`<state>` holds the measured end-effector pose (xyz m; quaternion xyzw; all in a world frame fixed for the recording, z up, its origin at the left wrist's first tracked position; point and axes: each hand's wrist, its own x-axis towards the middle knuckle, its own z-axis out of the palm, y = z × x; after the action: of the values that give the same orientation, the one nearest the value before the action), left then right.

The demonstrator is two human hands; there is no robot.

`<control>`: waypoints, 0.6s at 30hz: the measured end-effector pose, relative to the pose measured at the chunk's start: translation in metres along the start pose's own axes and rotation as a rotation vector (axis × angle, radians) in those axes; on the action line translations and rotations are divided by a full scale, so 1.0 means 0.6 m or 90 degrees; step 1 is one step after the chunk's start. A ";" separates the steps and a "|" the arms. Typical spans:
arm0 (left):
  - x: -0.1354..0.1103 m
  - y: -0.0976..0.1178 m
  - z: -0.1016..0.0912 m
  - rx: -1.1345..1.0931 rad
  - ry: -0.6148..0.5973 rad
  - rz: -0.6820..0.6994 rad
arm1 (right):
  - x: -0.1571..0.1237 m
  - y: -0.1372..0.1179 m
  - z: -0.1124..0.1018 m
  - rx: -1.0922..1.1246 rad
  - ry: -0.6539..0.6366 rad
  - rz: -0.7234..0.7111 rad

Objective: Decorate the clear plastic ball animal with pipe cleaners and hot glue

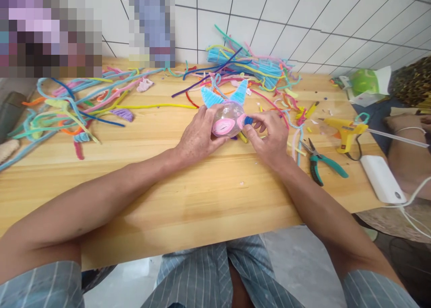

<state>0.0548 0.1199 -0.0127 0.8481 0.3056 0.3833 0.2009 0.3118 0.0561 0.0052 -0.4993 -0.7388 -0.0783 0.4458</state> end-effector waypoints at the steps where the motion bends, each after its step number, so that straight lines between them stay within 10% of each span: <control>1: 0.000 0.000 0.000 0.000 -0.001 0.001 | 0.000 -0.001 0.000 -0.001 -0.001 0.000; 18: -0.002 -0.006 0.003 -0.009 0.001 0.004 | 0.003 -0.006 -0.002 -0.003 -0.014 -0.028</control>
<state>0.0539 0.1216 -0.0164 0.8476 0.3002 0.3864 0.2051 0.3095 0.0551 0.0084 -0.4848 -0.7542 -0.0846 0.4348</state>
